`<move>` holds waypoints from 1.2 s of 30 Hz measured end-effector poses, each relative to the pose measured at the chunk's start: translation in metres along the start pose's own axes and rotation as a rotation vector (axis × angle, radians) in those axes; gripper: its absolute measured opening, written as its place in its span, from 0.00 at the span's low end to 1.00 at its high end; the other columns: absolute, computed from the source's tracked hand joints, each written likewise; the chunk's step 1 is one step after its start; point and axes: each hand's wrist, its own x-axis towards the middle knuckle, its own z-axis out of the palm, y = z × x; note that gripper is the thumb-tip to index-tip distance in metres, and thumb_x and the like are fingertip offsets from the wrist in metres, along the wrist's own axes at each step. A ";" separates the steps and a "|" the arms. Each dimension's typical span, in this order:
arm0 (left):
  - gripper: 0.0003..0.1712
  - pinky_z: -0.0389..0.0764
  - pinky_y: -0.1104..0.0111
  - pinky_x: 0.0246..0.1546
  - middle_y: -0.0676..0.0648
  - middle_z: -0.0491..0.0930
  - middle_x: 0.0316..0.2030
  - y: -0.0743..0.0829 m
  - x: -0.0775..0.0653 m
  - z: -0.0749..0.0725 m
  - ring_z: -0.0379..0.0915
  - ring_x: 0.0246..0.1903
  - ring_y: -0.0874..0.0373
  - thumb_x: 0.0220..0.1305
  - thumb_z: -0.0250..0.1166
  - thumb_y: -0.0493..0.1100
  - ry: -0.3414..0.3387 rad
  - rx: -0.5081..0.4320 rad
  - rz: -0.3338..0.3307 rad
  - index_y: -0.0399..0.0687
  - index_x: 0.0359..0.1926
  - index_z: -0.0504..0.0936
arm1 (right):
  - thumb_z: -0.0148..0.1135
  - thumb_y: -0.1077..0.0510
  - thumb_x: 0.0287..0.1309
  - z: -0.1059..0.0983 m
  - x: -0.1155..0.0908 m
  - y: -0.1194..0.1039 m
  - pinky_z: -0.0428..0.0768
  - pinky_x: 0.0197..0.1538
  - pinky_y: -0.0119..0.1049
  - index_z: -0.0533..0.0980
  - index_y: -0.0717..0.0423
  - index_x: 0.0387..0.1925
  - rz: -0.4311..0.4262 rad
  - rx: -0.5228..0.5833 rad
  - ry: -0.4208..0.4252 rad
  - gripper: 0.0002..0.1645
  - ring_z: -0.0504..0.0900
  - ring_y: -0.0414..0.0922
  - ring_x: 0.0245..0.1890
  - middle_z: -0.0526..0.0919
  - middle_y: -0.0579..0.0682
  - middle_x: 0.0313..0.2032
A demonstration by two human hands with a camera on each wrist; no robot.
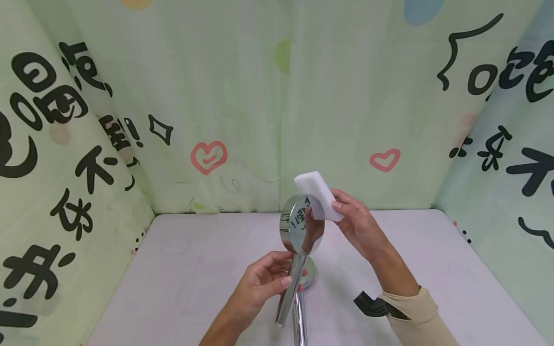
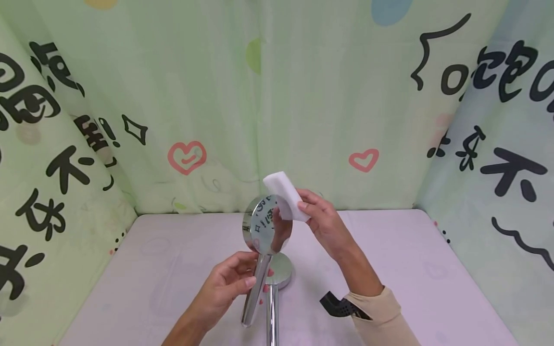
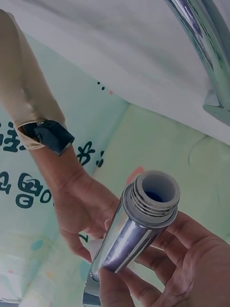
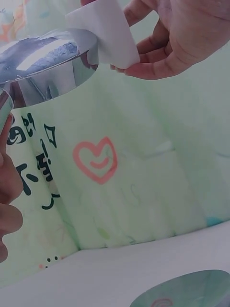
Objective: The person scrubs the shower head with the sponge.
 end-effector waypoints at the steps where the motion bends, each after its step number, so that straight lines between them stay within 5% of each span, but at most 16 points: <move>1: 0.24 0.82 0.71 0.42 0.48 0.80 0.51 0.000 0.000 0.000 0.80 0.46 0.60 0.71 0.58 0.32 -0.006 -0.002 0.007 0.31 0.66 0.70 | 0.44 0.58 0.75 0.000 0.000 -0.001 0.74 0.64 0.31 0.75 0.42 0.62 0.000 0.000 0.004 0.21 0.69 0.47 0.61 0.73 0.45 0.61; 14: 0.26 0.85 0.61 0.48 0.47 0.80 0.52 -0.003 0.000 0.000 0.81 0.47 0.55 0.71 0.59 0.31 -0.039 -0.014 -0.016 0.34 0.68 0.69 | 0.45 0.62 0.75 -0.003 0.000 -0.001 0.72 0.63 0.31 0.76 0.44 0.63 -0.066 0.011 -0.021 0.23 0.70 0.45 0.59 0.75 0.45 0.60; 36: 0.25 0.82 0.71 0.43 0.49 0.81 0.52 0.003 0.000 0.001 0.79 0.44 0.61 0.69 0.62 0.31 0.019 0.046 0.046 0.35 0.65 0.72 | 0.46 0.58 0.75 -0.004 0.000 0.009 0.76 0.61 0.33 0.77 0.43 0.59 0.014 -0.042 0.023 0.20 0.71 0.48 0.57 0.74 0.46 0.59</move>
